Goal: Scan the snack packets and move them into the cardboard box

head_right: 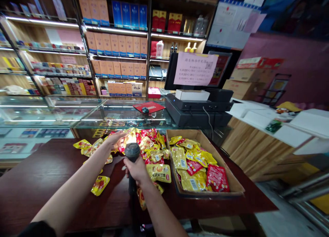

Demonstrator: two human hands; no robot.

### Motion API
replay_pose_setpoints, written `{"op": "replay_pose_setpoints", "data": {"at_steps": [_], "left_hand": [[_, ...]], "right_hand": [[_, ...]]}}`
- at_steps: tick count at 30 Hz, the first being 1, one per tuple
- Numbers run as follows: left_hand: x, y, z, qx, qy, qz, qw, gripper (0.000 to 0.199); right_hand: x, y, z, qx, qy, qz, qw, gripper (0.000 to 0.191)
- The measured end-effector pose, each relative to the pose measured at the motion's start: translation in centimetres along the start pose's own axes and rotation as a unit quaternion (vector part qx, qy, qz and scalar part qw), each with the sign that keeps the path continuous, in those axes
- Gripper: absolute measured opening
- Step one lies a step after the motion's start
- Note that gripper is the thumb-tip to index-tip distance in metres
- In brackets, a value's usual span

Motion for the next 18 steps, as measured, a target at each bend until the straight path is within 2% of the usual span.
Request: {"op": "replay_pose_setpoints", "data": {"at_steps": [5,9,11,13,15,18], "left_hand": [[0.4,0.6,0.3,0.018,-0.009,-0.002,1.0,0.038],[-0.5,1.8,0.5,0.011,-0.025,-0.017,0.999,0.037],[-1.4,2.8,0.4,-0.002,-0.023,-0.032,0.999,0.038],[-2.3,3.8,0.4,-0.029,-0.027,-0.053,0.998,0.037],[-2.7,4.8,0.7,-0.052,-0.026,-0.071,0.996,0.035],[-2.3,5.7,2.2,-0.08,0.0,-0.101,0.992,0.028]], "right_hand": [[0.1,-0.2,-0.3,-0.008,-0.011,-0.007,1.0,0.013],[-0.8,-1.0,-2.2,0.056,-0.075,-0.098,0.991,0.01],[-0.9,-1.8,-3.4,0.074,-0.11,-0.081,0.988,0.015],[-0.9,-2.7,-4.3,0.037,-0.15,-0.023,0.988,0.02],[-1.2,-3.2,-5.1,-0.033,-0.182,0.037,0.982,0.021],[-2.3,-2.8,-6.5,-0.111,-0.204,0.096,0.968,0.015]]}}
Point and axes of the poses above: each hand's wrist, its own y-axis away from the middle knuckle, its own z-axis out of the palm, x = y × z, the point moved 4 cm from there along -y, towards the middle knuckle, and after that the axes turned 15 degrees about z, right-handed, at the moved point
